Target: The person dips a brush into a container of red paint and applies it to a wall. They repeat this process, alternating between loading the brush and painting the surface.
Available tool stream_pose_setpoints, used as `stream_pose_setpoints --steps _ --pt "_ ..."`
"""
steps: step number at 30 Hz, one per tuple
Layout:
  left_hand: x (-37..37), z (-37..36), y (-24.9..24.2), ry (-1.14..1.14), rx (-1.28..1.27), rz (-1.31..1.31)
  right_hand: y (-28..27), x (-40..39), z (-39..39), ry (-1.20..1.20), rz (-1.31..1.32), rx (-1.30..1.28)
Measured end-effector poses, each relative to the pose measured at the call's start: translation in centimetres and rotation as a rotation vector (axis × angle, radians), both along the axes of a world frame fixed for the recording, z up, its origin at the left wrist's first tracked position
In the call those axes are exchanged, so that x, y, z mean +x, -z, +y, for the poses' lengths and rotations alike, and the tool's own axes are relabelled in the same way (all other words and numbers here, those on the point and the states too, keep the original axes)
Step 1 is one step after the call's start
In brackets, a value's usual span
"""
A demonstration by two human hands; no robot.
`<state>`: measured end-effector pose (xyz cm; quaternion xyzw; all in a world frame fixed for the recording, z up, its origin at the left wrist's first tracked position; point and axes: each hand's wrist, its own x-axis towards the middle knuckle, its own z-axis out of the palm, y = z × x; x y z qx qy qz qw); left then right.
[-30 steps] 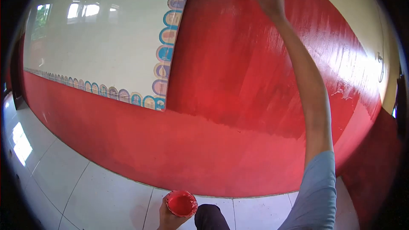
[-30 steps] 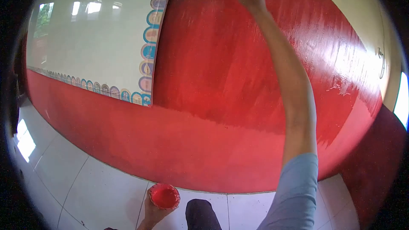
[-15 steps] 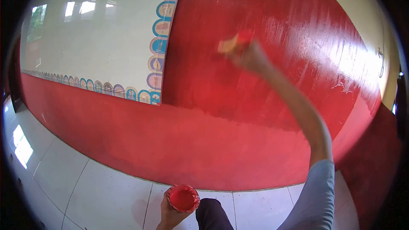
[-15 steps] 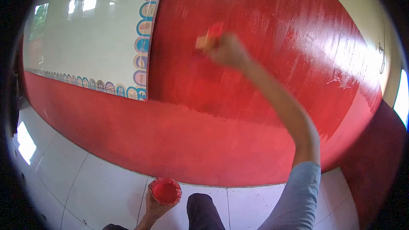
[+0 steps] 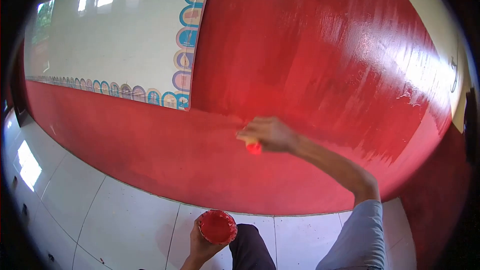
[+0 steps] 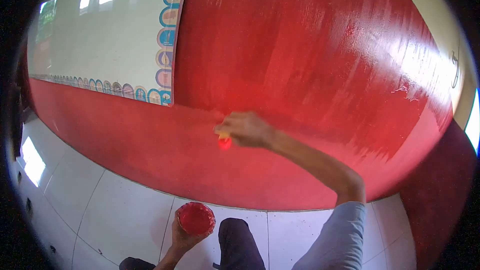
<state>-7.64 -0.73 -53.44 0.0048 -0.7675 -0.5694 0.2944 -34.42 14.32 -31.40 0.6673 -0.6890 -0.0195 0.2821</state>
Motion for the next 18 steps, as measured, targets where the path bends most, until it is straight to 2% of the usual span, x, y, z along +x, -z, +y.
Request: stream_pose_setpoints --steps 1,3,6,9,11,14,15,18 --pt "0.1 -0.1 0.2 -0.009 -0.002 -0.017 -2.2 -1.0 0.6 -0.044 -0.01 -0.061" --pt "0.1 -0.3 -0.3 0.001 -0.015 0.03 -10.6 -1.7 1.0 -0.161 -0.011 -0.401" --pt "-0.2 -0.2 -0.2 -0.018 -0.063 0.053 -23.0 -3.5 3.1 -0.248 0.288 -0.702" --pt "-0.4 -0.1 -0.3 -0.019 -0.097 0.073 -24.5 -2.1 4.8 0.08 0.527 -0.887" --pt "-0.4 0.0 -0.5 -0.005 -0.084 0.073 -19.2 -2.7 5.1 -0.173 0.365 -0.688" --pt "-0.2 0.0 -0.3 0.005 -0.056 0.026 -6.3 -1.0 6.0 -0.001 0.224 -0.298" --pt "-0.2 -0.1 0.0 -0.001 -0.064 0.008 -2.2 0.3 6.5 0.145 0.178 -0.167" --pt "-0.5 -0.1 0.5 -0.002 -0.027 0.025 -1.0 0.8 7.1 0.021 -0.063 -0.076"
